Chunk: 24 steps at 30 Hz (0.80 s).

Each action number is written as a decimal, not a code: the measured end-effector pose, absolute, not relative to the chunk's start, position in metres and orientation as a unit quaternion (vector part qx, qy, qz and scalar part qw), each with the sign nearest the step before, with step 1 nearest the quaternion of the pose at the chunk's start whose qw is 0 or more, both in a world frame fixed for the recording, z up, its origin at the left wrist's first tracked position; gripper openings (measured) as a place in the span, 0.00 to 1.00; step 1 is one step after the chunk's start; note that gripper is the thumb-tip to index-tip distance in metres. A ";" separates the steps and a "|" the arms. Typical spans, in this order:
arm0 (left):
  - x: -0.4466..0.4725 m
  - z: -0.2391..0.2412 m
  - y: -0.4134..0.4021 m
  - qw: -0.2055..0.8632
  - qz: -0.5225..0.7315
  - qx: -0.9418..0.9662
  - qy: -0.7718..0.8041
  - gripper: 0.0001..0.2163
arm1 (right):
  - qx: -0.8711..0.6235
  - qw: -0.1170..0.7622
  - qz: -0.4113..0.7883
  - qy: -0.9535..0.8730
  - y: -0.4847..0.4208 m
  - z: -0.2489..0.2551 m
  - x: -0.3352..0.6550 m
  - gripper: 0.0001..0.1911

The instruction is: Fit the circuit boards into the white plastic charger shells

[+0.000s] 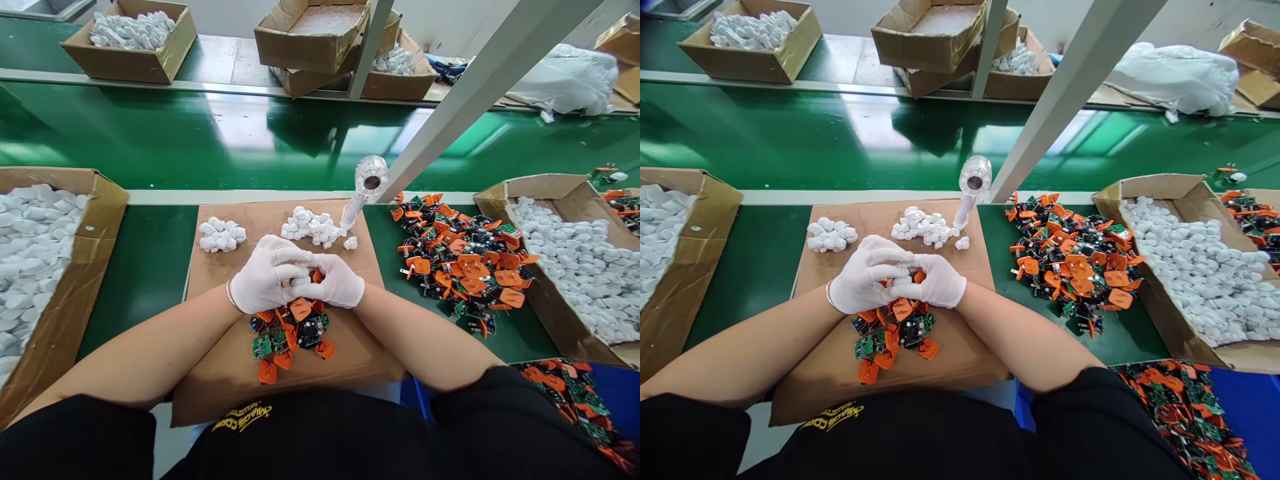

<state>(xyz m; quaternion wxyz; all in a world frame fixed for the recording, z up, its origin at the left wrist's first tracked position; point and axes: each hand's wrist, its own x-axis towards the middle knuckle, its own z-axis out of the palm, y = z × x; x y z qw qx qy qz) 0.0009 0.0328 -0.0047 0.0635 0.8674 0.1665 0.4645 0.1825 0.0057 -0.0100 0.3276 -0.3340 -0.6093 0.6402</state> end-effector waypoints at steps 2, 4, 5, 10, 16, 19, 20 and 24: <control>0.001 -0.005 0.033 0.072 0.462 0.869 0.162 0.10 | -0.308 0.330 0.663 -0.597 0.006 -0.010 0.183 0.13; 0.000 -0.007 0.032 0.073 0.453 0.872 0.170 0.10 | -0.310 0.332 0.671 -0.586 0.007 -0.010 0.183 0.12; -0.001 -0.007 0.032 0.071 0.449 0.872 0.182 0.11 | -0.320 0.332 0.669 -0.583 0.007 -0.009 0.183 0.11; -0.003 -0.006 0.029 0.090 0.470 0.846 0.235 0.13 | -0.307 0.349 0.713 -0.524 0.013 -0.012 0.186 0.18; -0.005 0.001 0.033 0.163 0.473 0.842 0.202 0.21 | -0.290 0.364 0.790 -0.399 0.023 -0.020 0.191 0.22; -0.007 0.000 0.032 0.171 0.461 0.849 0.192 0.22 | -0.286 0.359 0.796 -0.396 0.022 -0.020 0.189 0.20; -0.007 -0.001 0.032 0.166 0.456 0.851 0.199 0.22 | -0.283 0.358 0.794 -0.401 0.021 -0.020 0.188 0.20; -0.009 -0.004 0.033 0.144 0.450 0.855 0.213 0.22 | -0.290 0.349 0.787 -0.418 0.015 -0.020 0.185 0.19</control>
